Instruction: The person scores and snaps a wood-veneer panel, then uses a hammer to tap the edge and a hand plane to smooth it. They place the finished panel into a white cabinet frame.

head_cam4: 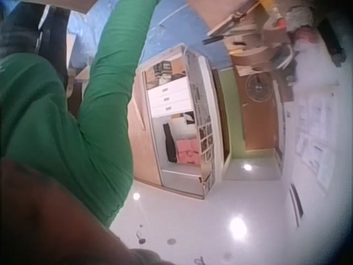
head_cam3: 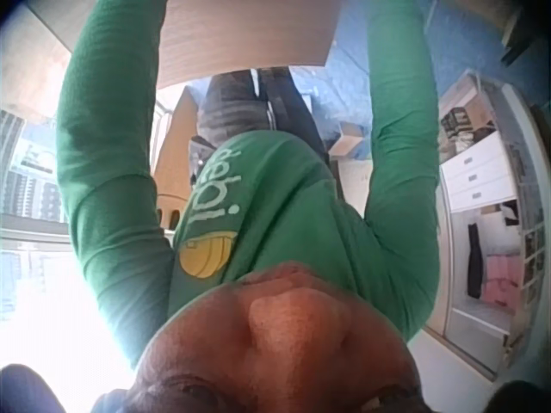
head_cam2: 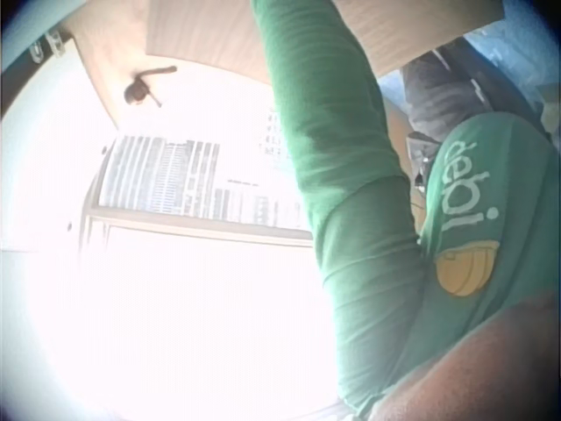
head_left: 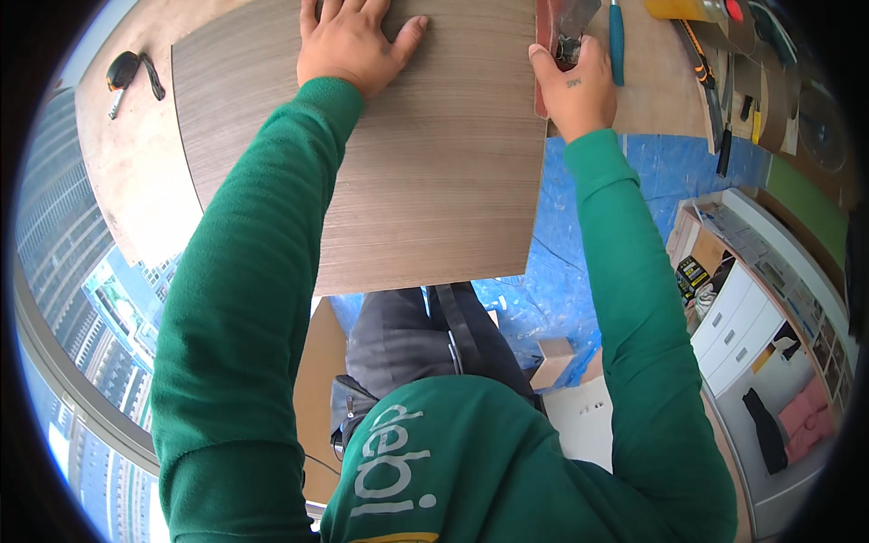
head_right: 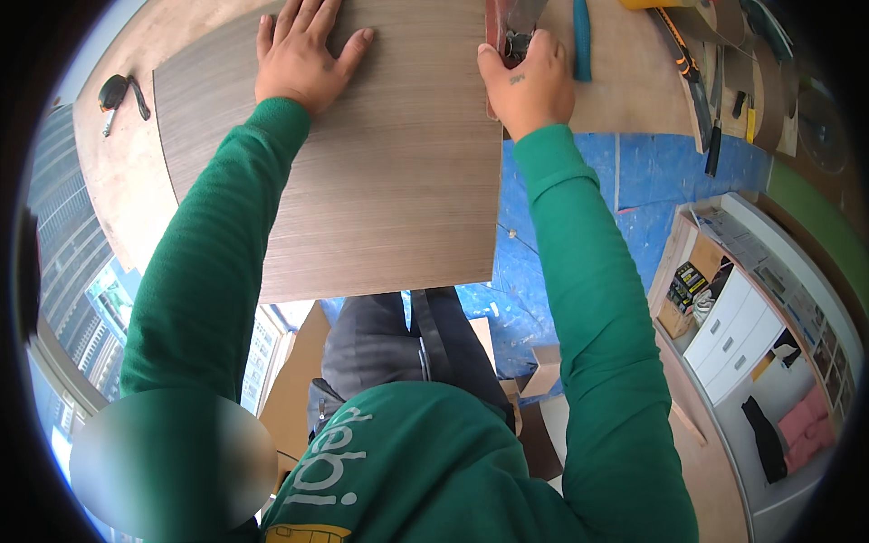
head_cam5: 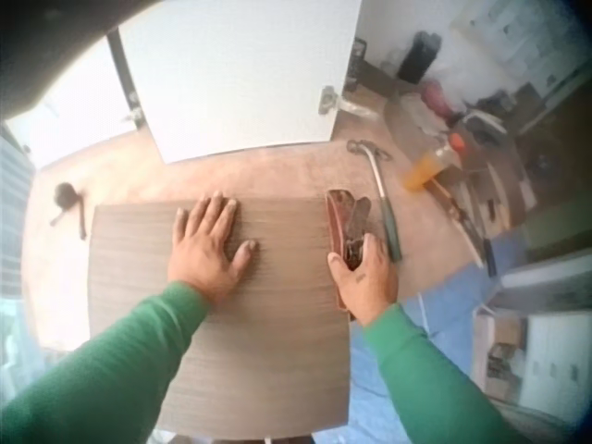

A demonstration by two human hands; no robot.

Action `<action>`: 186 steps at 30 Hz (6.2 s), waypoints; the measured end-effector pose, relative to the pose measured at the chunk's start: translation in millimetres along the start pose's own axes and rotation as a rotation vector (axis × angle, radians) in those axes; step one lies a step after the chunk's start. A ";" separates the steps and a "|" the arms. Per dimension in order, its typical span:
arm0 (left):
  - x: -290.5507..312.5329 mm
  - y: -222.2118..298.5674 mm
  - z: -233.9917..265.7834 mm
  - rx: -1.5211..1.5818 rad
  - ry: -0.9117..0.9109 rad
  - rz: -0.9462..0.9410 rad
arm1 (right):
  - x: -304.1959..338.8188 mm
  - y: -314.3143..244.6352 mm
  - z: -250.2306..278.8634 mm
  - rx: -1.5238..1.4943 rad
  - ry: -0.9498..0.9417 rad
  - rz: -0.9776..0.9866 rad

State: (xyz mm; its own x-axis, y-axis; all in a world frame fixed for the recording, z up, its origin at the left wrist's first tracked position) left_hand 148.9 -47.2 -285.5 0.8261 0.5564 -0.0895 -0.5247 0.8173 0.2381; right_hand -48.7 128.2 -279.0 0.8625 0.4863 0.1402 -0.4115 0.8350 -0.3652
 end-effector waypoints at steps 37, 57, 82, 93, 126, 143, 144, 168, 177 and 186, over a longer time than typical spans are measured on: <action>-6.0 -1.4 -2.6 -0.051 -0.057 0.018 | 286.8 138.0 36.2 -0.122 -0.278 -0.169; -5.2 0.5 -7.0 -0.066 -0.031 -0.022 | 286.3 224.4 100.0 -1.381 -0.292 -0.973; 140.8 220.7 -50.5 0.599 -0.559 -1.192 | 300.4 245.4 123.7 -1.559 -0.336 -1.073; 125.1 217.9 -49.2 0.867 -0.332 -0.905 | 298.6 272.1 131.3 -1.558 -0.213 -1.114; 128.3 288.1 -55.4 0.567 -0.429 -0.923 | 275.7 293.5 133.5 -1.334 0.032 -1.115; -13.6 33.6 2.1 0.065 0.028 -0.429 | 96.7 128.2 99.3 -0.772 -0.230 -0.265; -24.1 14.9 0.5 -0.036 0.063 -0.364 | 77.5 107.9 87.5 -0.704 -0.240 -0.238; -28.4 -16.4 -21.5 0.002 0.131 -0.248 | -100.4 -56.8 -1.4 -0.026 0.024 0.018; -28.5 -13.1 -9.6 0.127 0.028 -0.229 | -97.0 -44.6 -15.6 0.002 0.180 0.157; -29.5 -11.2 -7.4 0.143 0.112 -0.244 | -75.0 -32.2 -19.7 -0.030 0.241 0.205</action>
State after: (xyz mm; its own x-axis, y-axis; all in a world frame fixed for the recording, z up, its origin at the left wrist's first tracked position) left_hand 128.9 -71.7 -292.7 0.8923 0.3657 -0.2648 -0.2725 0.9038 0.3298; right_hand -94.3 59.8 -295.9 0.8089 0.5658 -0.1599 -0.5783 0.7163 -0.3906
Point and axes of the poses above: each hand's wrist, its own x-axis away from the middle knuckle, its own z-axis out of the back of the hand, y = z × x, the point moved 1 cm from there along -x, towards the middle knuckle, and after that the axes turned 11 degrees about -z, right-handed, at the moved point
